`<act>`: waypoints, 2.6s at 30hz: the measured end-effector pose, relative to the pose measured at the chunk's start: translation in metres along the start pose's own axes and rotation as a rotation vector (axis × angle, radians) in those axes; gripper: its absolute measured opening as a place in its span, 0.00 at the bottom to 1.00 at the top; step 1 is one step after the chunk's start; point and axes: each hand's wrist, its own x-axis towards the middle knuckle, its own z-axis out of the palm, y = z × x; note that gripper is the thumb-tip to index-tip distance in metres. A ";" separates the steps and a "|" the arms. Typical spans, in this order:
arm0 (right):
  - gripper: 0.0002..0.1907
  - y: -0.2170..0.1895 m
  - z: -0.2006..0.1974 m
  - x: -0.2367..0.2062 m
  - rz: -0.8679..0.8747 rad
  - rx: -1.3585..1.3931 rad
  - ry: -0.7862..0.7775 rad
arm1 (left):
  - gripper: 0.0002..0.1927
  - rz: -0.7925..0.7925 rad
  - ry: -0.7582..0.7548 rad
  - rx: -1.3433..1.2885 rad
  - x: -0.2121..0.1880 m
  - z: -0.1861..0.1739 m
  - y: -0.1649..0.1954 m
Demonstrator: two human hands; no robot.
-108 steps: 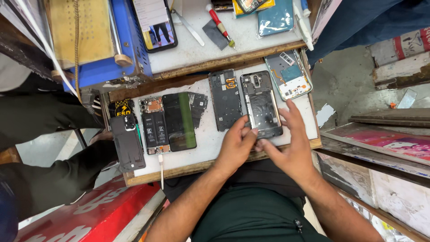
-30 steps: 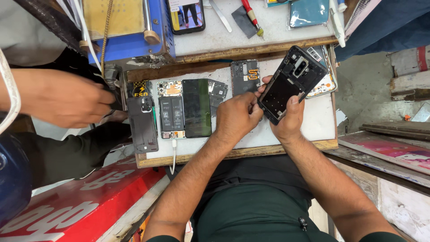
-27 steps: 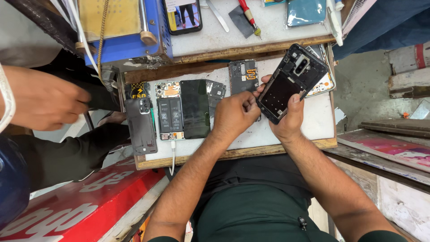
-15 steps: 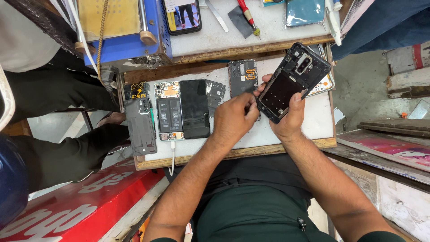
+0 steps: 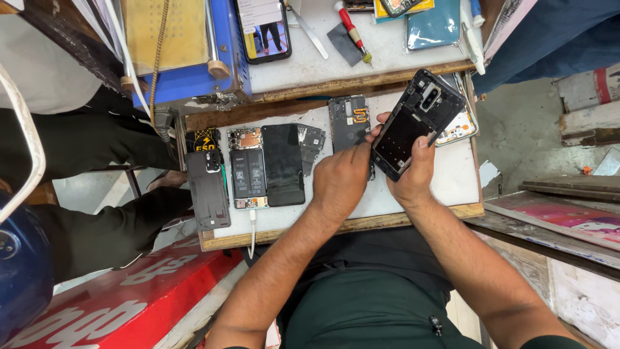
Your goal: The person handles several disassembled smartphones on a workbench, connecting a charging cable to one device and testing its screen responsiveness. They then pick up another phone, remove its back cover, and inspect the internal components.
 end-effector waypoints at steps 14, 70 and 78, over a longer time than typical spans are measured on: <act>0.40 -0.003 0.004 0.001 -0.055 -0.109 0.022 | 0.06 -0.216 -0.113 -0.213 0.003 0.004 -0.001; 0.38 0.001 -0.016 0.016 0.368 0.342 -0.113 | 0.27 -0.229 -0.137 -0.475 -0.003 -0.038 0.022; 0.31 -0.011 -0.021 0.024 0.374 0.176 0.023 | 0.19 -0.341 -0.197 -0.424 0.027 -0.054 -0.020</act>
